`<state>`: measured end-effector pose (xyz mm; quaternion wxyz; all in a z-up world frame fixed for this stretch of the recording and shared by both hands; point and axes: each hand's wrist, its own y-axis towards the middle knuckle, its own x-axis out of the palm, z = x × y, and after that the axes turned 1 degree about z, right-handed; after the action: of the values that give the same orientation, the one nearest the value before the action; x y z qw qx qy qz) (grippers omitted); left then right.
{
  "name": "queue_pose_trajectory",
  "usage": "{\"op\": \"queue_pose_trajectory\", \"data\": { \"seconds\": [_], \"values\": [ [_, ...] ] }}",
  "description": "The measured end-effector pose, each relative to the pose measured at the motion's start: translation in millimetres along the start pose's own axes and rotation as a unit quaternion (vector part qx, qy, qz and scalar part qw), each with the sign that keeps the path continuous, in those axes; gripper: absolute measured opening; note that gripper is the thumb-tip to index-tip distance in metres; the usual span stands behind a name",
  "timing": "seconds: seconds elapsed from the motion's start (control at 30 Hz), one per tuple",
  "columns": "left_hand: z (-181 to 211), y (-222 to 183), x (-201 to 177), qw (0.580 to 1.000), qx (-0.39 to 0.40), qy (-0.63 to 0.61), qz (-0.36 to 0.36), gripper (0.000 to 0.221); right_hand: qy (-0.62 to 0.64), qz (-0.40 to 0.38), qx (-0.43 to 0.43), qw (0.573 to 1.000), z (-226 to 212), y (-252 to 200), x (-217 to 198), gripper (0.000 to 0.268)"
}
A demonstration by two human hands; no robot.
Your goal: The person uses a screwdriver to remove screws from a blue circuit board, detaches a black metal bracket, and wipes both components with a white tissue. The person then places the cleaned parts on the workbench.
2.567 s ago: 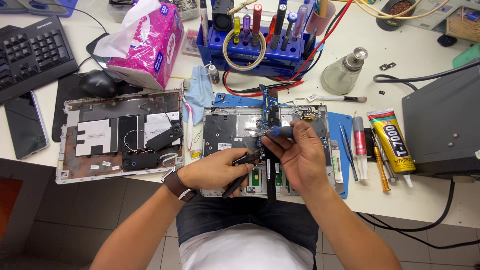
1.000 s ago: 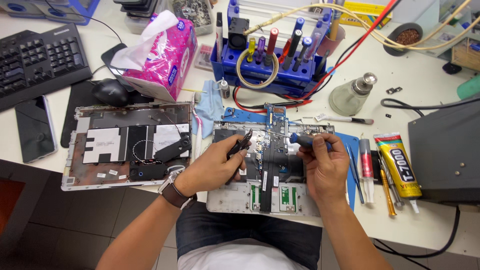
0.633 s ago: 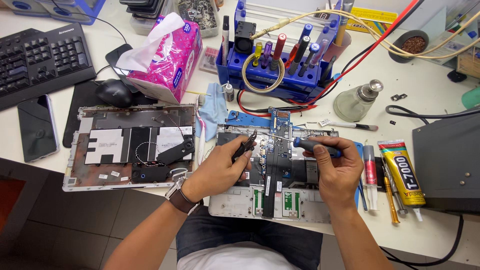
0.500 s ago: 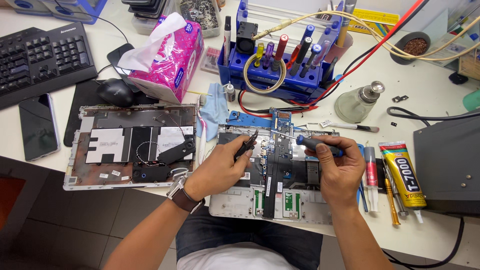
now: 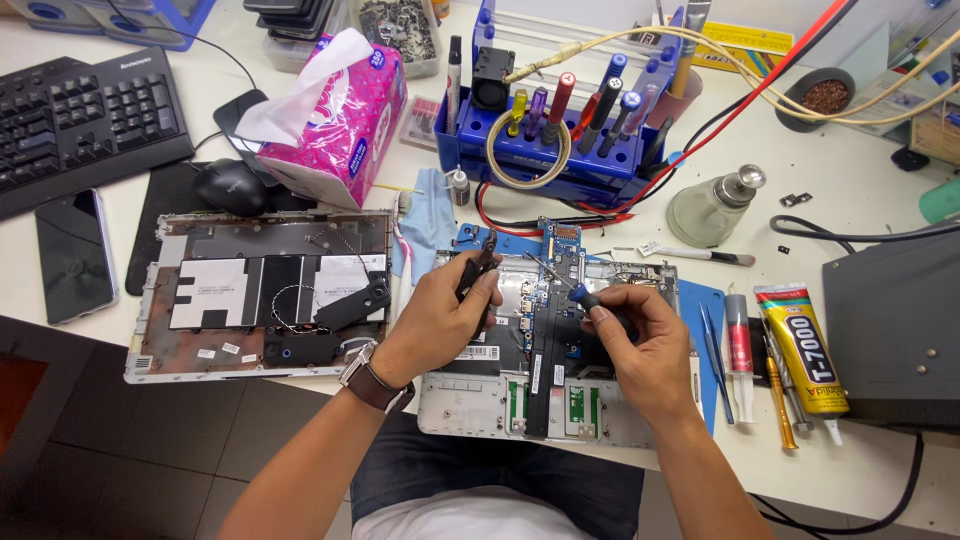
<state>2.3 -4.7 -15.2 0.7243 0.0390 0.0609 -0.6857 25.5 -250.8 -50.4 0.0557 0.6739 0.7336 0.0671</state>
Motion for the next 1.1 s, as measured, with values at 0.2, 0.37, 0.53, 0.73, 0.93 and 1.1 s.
{"op": "queue_pose_trajectory", "data": {
  "seconds": [0.2, 0.37, 0.53, 0.73, 0.93, 1.1],
  "values": [
    [0.0, -2.0, 1.3, 0.998, 0.002, 0.05, -0.035, 0.023, -0.021, -0.025, 0.003, 0.999, 3.2, 1.6, -2.4, 0.019],
    [0.5, -8.5, 7.3, 0.992, -0.047, 0.004, -0.119, 0.023, -0.037, -0.046, 0.049, 0.997, -11.5, 11.1, 23.3, 0.044],
    [10.8, -16.9, 8.4, 0.987, -0.057, 0.0, -0.149, 0.025, -0.035, -0.079, 0.045, 0.995, -3.6, 31.0, 34.4, 0.032],
    [4.5, -14.5, 5.8, 0.983, -0.047, 0.019, -0.175, 0.029, -0.008, -0.114, 0.072, 0.991, -14.8, 39.5, 45.4, 0.015],
    [9.1, -17.9, 1.3, 0.976, -0.066, -0.041, -0.205, 0.033, 0.105, -0.136, 0.142, 0.975, -2.9, 41.4, 41.3, 0.003],
    [-2.0, -15.7, -3.1, 0.966, -0.073, -0.092, -0.229, 0.039, 0.123, -0.169, 0.141, 0.968, -0.2, 50.6, 41.6, 0.011]
  ]
}}
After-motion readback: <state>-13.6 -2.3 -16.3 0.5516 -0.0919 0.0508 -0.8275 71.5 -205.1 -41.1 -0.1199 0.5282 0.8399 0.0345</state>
